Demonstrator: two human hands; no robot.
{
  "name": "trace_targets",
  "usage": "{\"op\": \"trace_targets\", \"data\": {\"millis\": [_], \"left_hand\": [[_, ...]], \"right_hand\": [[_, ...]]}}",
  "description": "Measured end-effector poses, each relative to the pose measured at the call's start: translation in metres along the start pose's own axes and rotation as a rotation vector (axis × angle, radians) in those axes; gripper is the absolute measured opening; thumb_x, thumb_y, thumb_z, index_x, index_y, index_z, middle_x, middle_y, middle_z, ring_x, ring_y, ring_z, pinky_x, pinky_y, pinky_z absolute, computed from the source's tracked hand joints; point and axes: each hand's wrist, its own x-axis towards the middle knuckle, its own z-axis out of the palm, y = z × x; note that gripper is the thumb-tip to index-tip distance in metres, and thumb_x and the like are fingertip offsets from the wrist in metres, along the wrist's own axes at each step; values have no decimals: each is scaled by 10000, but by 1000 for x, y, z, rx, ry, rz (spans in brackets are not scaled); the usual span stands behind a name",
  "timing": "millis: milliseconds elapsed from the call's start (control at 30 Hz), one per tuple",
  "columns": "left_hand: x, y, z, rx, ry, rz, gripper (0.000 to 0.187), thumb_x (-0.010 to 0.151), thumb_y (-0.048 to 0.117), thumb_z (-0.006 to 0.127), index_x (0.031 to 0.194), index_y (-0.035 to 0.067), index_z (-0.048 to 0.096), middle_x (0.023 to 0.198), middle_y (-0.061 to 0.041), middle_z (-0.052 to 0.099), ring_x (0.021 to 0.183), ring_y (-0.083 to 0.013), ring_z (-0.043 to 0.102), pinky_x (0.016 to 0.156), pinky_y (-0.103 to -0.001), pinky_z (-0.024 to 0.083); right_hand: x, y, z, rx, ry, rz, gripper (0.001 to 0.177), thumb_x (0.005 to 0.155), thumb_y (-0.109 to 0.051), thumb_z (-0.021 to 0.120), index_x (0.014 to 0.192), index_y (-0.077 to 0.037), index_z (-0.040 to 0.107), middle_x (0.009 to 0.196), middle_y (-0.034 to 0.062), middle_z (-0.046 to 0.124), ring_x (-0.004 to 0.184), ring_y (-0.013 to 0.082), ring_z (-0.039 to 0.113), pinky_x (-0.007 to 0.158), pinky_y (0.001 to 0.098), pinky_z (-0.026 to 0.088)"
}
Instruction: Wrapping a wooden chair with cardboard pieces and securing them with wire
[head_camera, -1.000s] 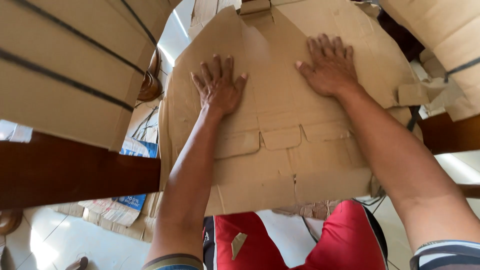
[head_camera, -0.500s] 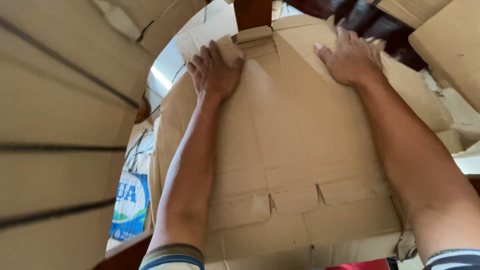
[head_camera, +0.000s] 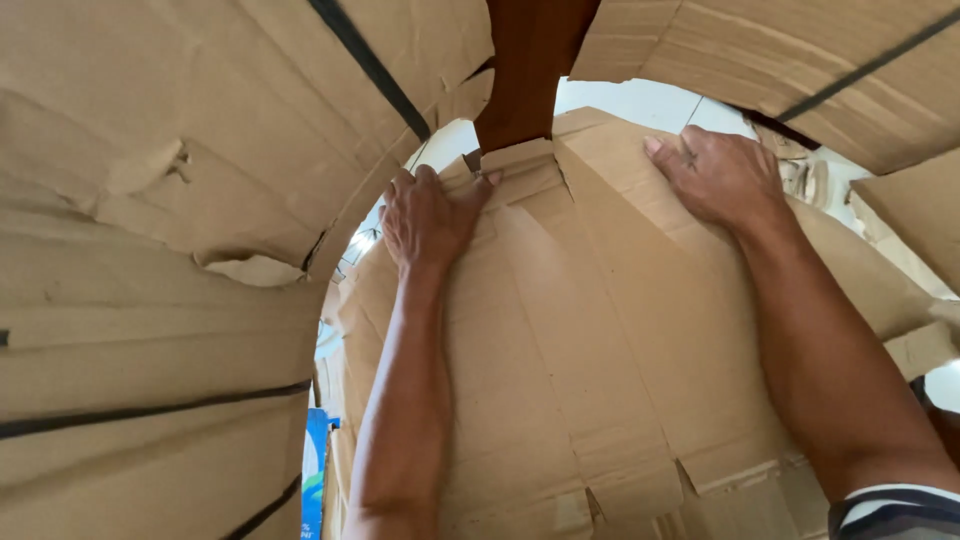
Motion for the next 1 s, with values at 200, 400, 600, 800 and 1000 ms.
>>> {"op": "trace_targets", "data": {"millis": [200, 400, 600, 800, 1000], "left_hand": [[6, 0, 8, -33, -58, 27, 702, 891, 700, 568, 1139, 48, 646, 1172, -181, 647, 1187, -346, 598, 990, -500, 490], [13, -6, 25, 65, 21, -35, 915, 797, 866, 540, 1187, 44, 634, 1232, -150, 662, 1187, -389, 576, 953, -521, 453], [-8, -14, 13, -26, 70, -22, 778, 782, 827, 592, 1004, 84, 651, 1169, -141, 690, 1170, -367, 599, 925, -497, 480], [-81, -28, 4, 30, 118, 140, 678, 991, 475, 484, 1523, 74, 359, 1539, -175, 427, 1438, -375, 341, 1192, -553, 236], [-122, -74, 31, 25, 175, -201, 964, 938, 702, 388, 1635, 80, 148, 1708, -192, 139, 1557, -416, 133, 1254, -544, 61]], "right_hand": [[1, -42, -9, -8, -26, -97, 738, 1042, -718, 347, 1233, -56, 612, 1186, 229, 665, 1222, 403, 605, 1026, 588, 437], [19, -76, -2, -21, -18, -147, 728, 1030, -688, 327, 1144, -7, 554, 1169, 288, 655, 1077, 534, 592, 839, 604, 442], [20, -61, -3, 10, -41, -120, 864, 1053, -754, 216, 939, -19, 656, 1112, 259, 685, 1069, 498, 606, 846, 566, 452], [-48, 14, -4, 108, 121, -74, 723, 1000, -626, 293, 1468, -113, 491, 1474, 211, 522, 1343, 446, 455, 1101, 546, 301], [-113, 53, 2, 133, 96, 111, 863, 970, -653, 252, 1614, -78, 246, 1664, 194, 271, 1504, 415, 245, 1211, 522, 136]]}}
